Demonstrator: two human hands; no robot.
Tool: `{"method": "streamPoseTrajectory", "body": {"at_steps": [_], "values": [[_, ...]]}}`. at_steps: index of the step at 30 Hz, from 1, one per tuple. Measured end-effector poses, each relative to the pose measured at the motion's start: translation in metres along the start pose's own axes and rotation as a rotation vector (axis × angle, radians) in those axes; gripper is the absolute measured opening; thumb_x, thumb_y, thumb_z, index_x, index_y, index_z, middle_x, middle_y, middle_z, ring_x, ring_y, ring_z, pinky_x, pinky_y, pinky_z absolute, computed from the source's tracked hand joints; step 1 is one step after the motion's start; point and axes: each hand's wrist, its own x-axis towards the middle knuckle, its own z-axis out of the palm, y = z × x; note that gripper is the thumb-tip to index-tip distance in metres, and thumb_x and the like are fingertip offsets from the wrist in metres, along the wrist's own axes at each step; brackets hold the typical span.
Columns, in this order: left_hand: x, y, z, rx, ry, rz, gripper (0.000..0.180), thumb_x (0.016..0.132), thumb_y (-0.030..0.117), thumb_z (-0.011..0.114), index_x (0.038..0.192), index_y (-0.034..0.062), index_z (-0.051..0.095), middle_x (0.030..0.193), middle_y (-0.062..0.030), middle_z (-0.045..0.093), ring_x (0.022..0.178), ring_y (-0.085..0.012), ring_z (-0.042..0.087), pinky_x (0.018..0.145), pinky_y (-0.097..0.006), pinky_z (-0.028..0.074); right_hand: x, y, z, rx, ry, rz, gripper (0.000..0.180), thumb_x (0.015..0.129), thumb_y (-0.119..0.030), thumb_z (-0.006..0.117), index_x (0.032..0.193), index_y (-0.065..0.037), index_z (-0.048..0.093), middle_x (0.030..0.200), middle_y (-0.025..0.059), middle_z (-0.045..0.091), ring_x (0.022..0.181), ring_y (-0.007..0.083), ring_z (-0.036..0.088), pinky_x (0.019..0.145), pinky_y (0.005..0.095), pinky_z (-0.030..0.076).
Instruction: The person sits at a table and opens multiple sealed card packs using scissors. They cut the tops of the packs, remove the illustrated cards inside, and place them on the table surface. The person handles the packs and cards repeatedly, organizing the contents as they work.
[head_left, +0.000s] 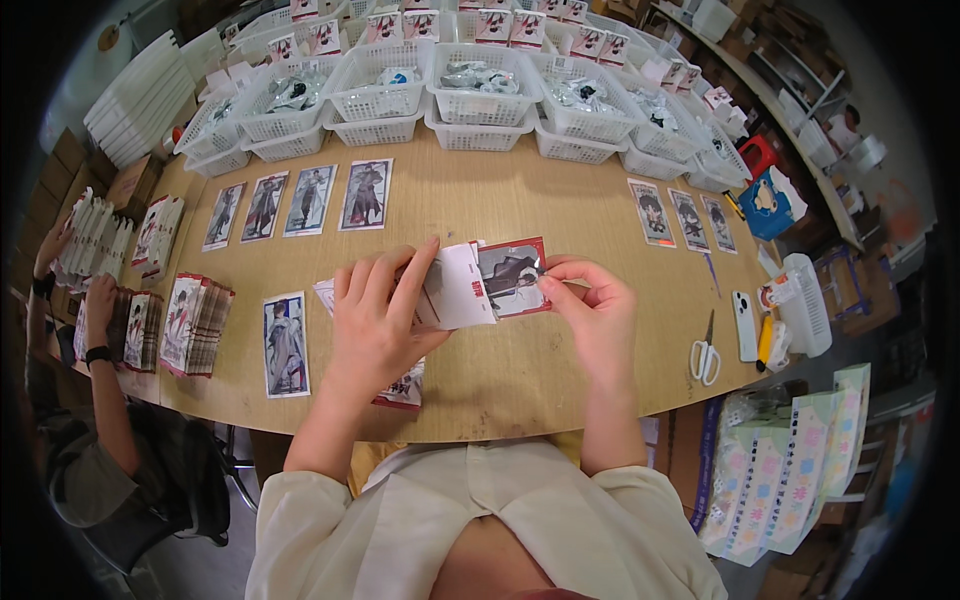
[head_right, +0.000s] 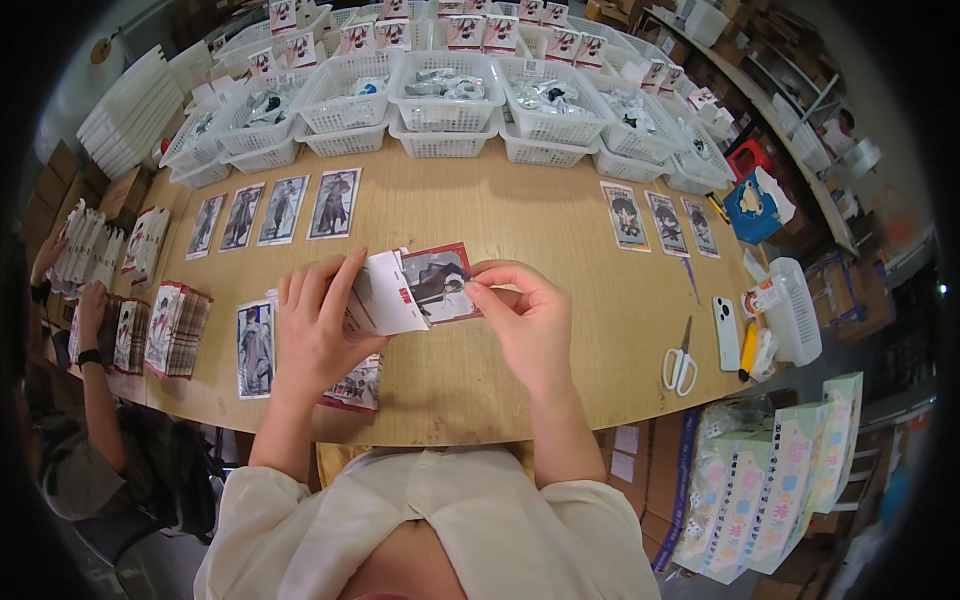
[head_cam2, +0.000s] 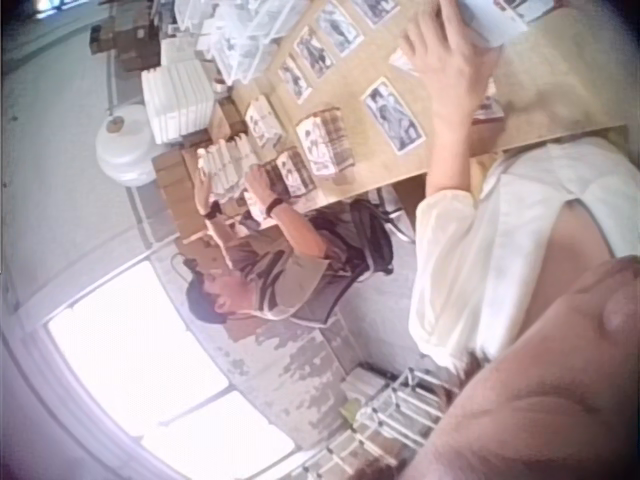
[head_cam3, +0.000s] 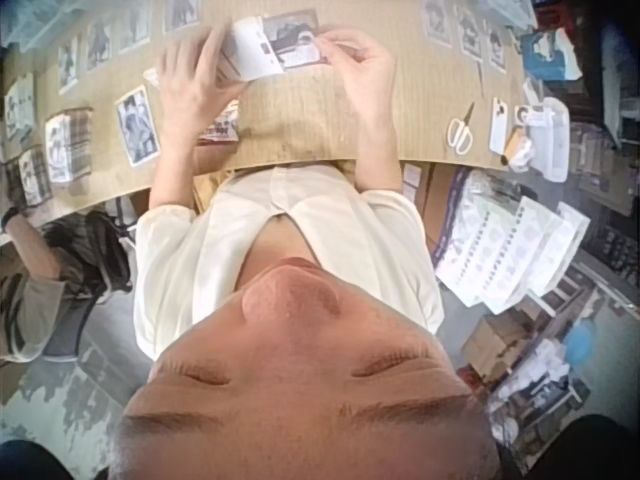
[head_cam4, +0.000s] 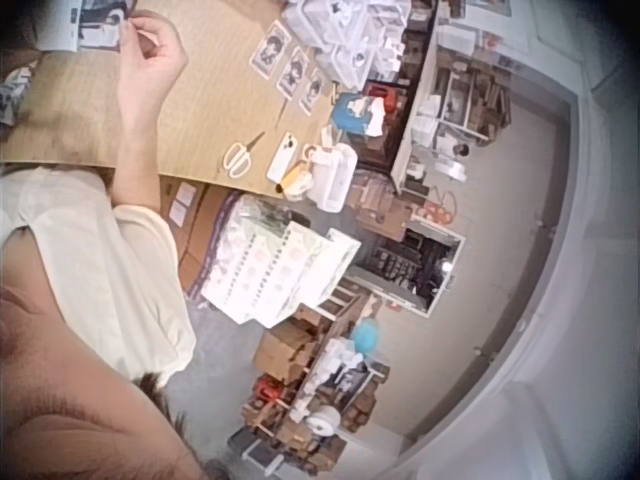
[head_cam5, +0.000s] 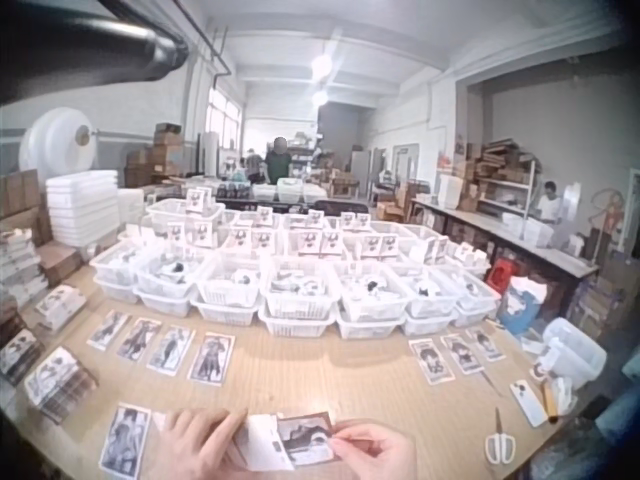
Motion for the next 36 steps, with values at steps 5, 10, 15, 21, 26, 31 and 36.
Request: {"method": "streamPoseTrajectory", "body": {"at_steps": [5,10,15,21,26,31,36], "values": [[0.0,0.003,-0.001,-0.023,-0.025,0.0,0.086,0.044,0.021,0.082,0.122,0.004,0.049,0.103,-0.0084,0.053,0.092,-0.0252,0.051,0.076,-0.038,0.037,0.001,-0.001,-0.001,0.064,-0.007,0.078,0.023,0.082,0.005,0.059,0.104,0.004,0.056,0.099,0.0119,0.063,0.081,0.0137,0.063,0.07,0.0247,0.053],[0.001,0.005,0.0,-0.017,0.012,-0.003,0.088,0.045,0.021,0.083,0.124,0.0027,0.048,0.104,-0.009,0.053,0.091,-0.0259,0.051,0.077,-0.039,0.037,0.001,-0.003,0.007,0.296,-0.01,0.101,0.041,0.081,0.004,0.061,0.12,0.001,0.047,0.097,0.0147,0.063,0.085,0.0157,0.063,0.072,0.0284,0.054],[0.003,0.01,-0.001,-0.007,0.01,-0.023,0.087,0.047,0.025,0.082,0.124,0.0025,0.049,0.101,-0.0075,0.053,0.086,-0.023,0.05,0.074,-0.036,0.037,-0.002,0.0,0.014,0.188,0.004,0.0,0.046,0.08,0.005,0.062,0.122,0.0,0.045,0.094,0.0138,0.064,0.084,0.015,0.063,0.071,0.028,0.055],[-0.002,0.017,-0.004,-0.103,-0.073,-0.099,0.092,0.045,0.02,0.084,0.128,0.0026,0.046,0.1,-0.0098,0.054,0.083,-0.0258,0.053,0.071,-0.036,0.043,0.009,0.001,0.002,0.087,-0.04,-0.021,0.038,0.08,0.007,0.06,0.117,0.001,0.054,0.095,0.0131,0.065,0.081,0.0134,0.063,0.069,0.027,0.056],[-0.011,0.009,-0.011,-0.615,-0.256,-0.451,0.075,0.06,0.01,0.081,0.126,0.0002,0.048,0.095,-0.0082,0.06,0.078,-0.0151,0.059,0.07,-0.028,0.048,0.022,-0.013,-0.004,0.112,-0.09,0.034,0.035,0.081,0.007,0.057,0.116,0.002,0.056,0.099,0.0128,0.064,0.08,0.0139,0.063,0.067,0.0271,0.056],[-0.01,-0.016,-0.019,-1.192,-0.585,-0.566,0.048,0.076,0.003,0.07,0.12,-0.0027,0.052,0.099,-0.0071,0.063,0.088,-0.0094,0.058,0.075,-0.025,0.048,0.04,-0.026,-0.02,0.053,-0.203,0.145,0.034,0.081,0.005,0.057,0.114,0.002,0.057,0.099,0.0125,0.065,0.079,0.0163,0.065,0.066,0.0279,0.056],[0.0,-0.032,-0.013,-1.311,-0.534,-0.627,0.04,0.079,0.003,0.067,0.116,-0.0039,0.053,0.098,-0.0067,0.064,0.087,-0.009,0.059,0.075,-0.024,0.048,0.071,-0.021,-0.007,0.023,-0.249,0.107,0.032,0.081,0.003,0.056,0.113,0.002,0.058,0.098,0.0126,0.065,0.079,0.016,0.065,0.065,0.0272,0.056]]}}
